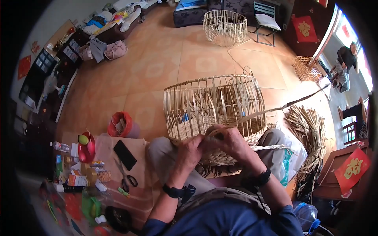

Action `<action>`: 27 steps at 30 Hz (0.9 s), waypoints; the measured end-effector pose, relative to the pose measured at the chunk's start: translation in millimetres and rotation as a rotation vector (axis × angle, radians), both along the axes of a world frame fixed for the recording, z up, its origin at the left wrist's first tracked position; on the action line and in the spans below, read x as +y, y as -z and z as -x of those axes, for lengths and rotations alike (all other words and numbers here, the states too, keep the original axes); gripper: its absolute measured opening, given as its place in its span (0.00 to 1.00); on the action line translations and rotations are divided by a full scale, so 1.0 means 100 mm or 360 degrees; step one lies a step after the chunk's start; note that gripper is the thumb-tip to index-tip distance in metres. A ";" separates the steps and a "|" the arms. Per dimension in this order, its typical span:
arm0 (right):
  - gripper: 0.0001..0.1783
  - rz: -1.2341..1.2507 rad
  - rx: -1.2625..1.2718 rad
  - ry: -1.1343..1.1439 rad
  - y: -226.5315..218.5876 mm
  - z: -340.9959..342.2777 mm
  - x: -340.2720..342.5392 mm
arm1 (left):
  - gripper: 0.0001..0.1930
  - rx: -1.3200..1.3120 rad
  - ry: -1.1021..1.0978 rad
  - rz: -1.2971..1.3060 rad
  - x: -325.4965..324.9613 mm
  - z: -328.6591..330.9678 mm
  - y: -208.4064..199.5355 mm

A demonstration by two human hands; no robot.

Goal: Weaving a large bamboo or wicker basket using thin strips of material.

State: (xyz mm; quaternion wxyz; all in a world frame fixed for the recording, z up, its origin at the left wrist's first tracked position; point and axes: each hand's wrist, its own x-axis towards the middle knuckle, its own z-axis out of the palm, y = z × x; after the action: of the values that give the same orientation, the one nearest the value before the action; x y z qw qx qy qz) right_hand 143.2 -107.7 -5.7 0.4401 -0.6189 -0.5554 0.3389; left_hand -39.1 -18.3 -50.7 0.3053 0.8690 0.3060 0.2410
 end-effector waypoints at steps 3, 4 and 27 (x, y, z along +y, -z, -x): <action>0.12 0.0167 0.0833 0.0354 0.25 -0.01 0.04 | 0.10 -0.0193 -0.0068 0.0025 -0.07 -0.09 -0.02; 0.10 0.0247 0.0822 0.0387 0.19 -0.04 0.01 | 0.10 -0.0195 -0.0075 0.0029 -0.09 -0.11 -0.02; 0.20 -0.0268 -0.1056 -0.0035 0.19 -0.13 0.19 | 0.07 0.0313 -0.0035 -0.0063 -0.11 -0.25 -0.24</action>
State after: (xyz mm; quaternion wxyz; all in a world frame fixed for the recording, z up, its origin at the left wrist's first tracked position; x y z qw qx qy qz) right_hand 155.9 -89.1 -24.4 0.2813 -0.6508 -0.7010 0.0769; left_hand -14.4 -28.9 -27.0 0.2538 0.8910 0.3390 0.1639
